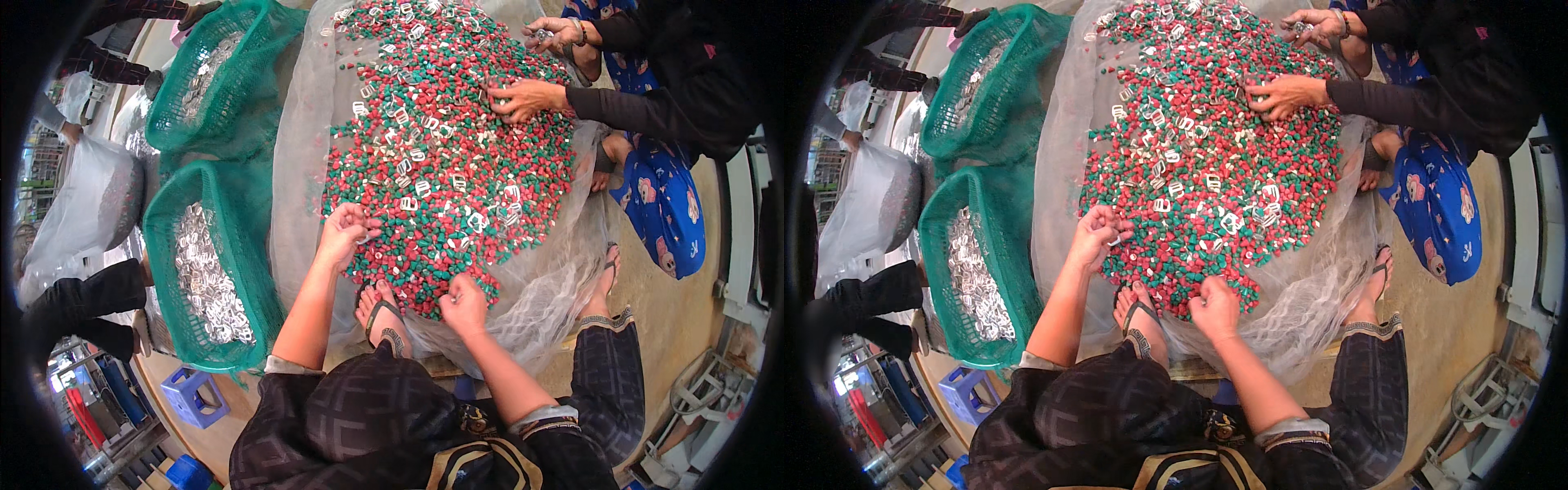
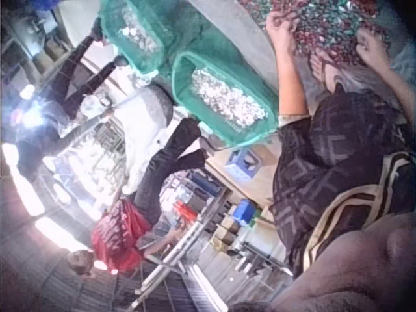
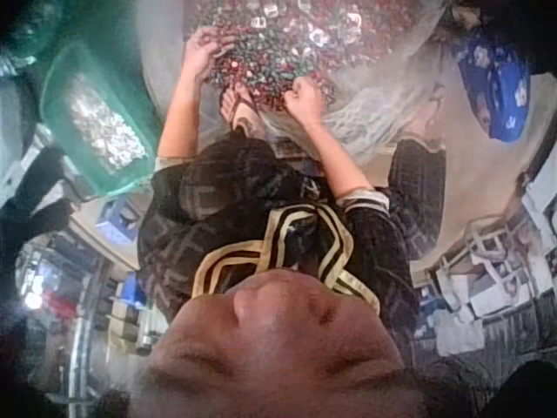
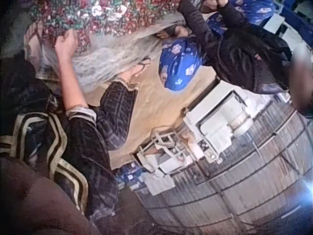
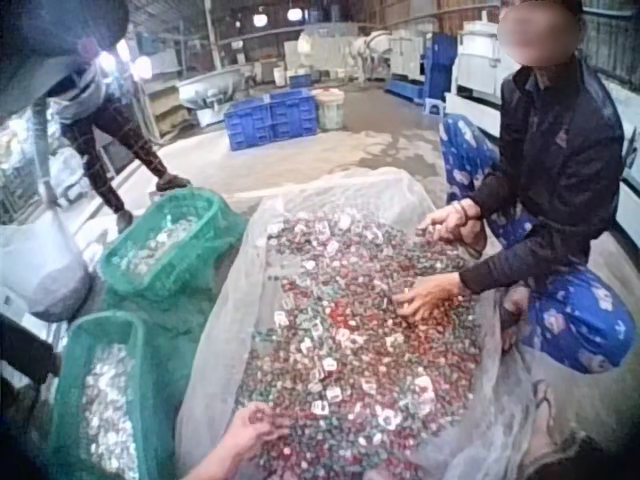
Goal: The person sits on the floor and sorts a large pile of red, green, and white plastic bottle caps by hand, picking out white caps and placing them into a green basket. Another person works alongside, also sorting the caps.
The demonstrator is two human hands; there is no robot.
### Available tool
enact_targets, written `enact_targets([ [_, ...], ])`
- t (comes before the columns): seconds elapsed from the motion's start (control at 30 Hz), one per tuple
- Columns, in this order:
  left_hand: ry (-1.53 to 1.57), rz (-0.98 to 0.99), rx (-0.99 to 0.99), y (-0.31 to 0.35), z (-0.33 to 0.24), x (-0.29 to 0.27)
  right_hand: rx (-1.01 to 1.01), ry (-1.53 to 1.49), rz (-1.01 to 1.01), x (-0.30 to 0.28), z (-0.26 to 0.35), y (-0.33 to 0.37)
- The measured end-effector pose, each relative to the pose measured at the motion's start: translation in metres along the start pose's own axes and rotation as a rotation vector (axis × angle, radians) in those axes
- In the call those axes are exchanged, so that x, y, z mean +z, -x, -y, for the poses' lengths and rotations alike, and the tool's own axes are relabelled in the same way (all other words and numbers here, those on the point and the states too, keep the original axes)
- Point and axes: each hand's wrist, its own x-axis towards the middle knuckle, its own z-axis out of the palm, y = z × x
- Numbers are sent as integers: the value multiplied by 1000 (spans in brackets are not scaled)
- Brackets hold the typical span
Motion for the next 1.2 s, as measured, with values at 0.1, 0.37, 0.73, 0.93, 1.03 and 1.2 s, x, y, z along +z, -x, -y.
enact_targets([
  [0.1,-219,-21,-56,-4,-6,-1,85,-2,-119,-6,-19,-5],
  [0.37,-1339,91,405,-28,-10,55,49,127,-61,-3,-17,12],
  [0.73,-737,160,-98,-50,-38,32,139,-456,-108,6,-55,-8],
  [0.93,-955,0,279,-109,-39,10,635,-1256,49,-37,-21,-31],
  [1.03,-1348,4,418,-123,-27,25,656,-1284,-12,-41,-21,-39],
  [1.2,-1536,301,403,-96,-10,70,673,-1196,-47,-50,-22,-52],
])
